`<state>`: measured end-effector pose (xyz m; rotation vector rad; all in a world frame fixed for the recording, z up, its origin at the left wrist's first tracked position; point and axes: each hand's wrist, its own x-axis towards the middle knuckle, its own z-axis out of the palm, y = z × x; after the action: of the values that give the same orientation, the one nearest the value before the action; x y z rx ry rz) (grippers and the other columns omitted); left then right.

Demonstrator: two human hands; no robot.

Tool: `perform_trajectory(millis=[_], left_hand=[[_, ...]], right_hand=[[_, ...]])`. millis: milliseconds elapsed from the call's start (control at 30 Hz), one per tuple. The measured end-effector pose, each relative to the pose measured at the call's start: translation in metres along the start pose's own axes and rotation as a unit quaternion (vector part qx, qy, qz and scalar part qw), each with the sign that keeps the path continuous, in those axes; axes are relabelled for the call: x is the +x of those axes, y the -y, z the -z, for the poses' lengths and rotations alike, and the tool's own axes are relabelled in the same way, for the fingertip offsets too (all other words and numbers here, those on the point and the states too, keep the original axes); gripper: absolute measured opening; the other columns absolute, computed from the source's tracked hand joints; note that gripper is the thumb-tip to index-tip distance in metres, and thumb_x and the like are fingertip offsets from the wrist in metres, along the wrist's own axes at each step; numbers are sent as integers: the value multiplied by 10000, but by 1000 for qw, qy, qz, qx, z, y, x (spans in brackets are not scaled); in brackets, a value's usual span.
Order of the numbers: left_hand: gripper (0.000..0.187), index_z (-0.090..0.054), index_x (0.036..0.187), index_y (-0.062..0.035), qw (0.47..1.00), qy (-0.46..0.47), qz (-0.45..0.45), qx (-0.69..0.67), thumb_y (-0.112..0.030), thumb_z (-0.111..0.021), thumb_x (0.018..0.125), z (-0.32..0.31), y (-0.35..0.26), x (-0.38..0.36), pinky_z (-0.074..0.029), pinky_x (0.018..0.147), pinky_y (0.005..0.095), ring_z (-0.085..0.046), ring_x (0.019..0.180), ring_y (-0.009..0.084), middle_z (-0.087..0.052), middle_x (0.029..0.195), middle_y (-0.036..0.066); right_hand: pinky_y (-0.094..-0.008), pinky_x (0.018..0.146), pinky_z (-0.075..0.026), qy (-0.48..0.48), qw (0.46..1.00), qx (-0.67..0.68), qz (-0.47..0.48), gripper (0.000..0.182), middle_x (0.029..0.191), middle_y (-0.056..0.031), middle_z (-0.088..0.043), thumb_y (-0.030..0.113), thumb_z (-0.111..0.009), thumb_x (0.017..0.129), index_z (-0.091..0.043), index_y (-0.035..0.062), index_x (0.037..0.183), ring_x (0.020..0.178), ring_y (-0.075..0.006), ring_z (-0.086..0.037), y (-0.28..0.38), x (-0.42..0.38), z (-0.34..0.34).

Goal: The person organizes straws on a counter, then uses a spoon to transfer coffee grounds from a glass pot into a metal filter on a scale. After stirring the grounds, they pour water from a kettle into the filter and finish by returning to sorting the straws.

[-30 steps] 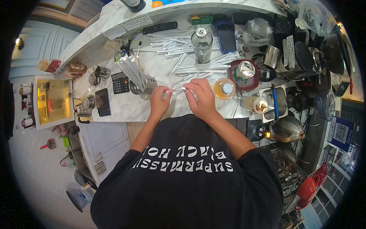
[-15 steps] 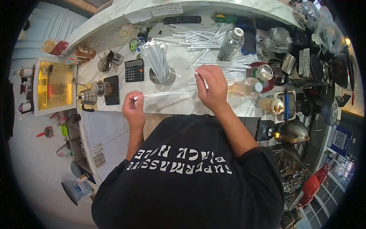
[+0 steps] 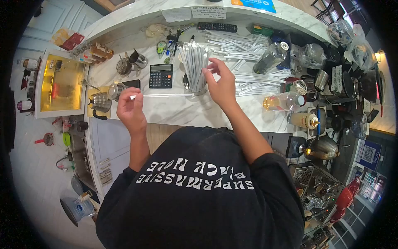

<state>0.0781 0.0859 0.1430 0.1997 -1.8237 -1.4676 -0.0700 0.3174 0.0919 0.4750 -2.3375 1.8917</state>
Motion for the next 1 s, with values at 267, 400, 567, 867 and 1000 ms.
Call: perform_trajectory(millis=[267,400,567,867,1000], left_hand=[[222,-682,937,-19,981,118,-116,98,-63,-869,826,-65,4,66,-527,841,339,-672,886,233,-710,980,110],[347,-712,1096,-58,962,187,-83,181,-195,-886,828,-99,24,65,-528,820,363,-671,923,240,-692,1029,95],[487,-667,1274,-54,977,135,-50,159,-232,-861,865,-102,47,44,-511,839,342,-654,1014,214,-660,1141,103],[941,-425,1519,-5,904,298,69,298,-401,-883,799,-104,121,15,-480,1025,524,-560,1255,411,-560,1400,221],[926,-454,1497,-20,886,280,88,360,-406,-882,772,-129,120,16,-489,995,550,-592,1225,414,-626,1311,218]], right_hand=[[-338,806,-529,-64,986,-6,-153,402,1089,-63,-706,199,-739,986,-636,46,1343,939,-158,-650,-36,-34,38],[-315,788,-531,-88,980,3,-177,372,1051,-66,-702,197,-740,987,-655,47,1317,907,-146,-651,-45,-54,49],[-294,772,-537,-82,974,10,-209,352,979,-64,-700,207,-746,985,-668,23,1275,843,-129,-648,-64,-72,50],[-305,776,-532,-1,974,50,-222,351,1023,-72,-693,211,-734,988,-665,33,1282,854,-136,-628,-68,-42,26],[-307,786,-533,-1,980,40,-193,356,1026,-72,-696,214,-733,989,-661,32,1286,877,-139,-639,-62,-17,27]])
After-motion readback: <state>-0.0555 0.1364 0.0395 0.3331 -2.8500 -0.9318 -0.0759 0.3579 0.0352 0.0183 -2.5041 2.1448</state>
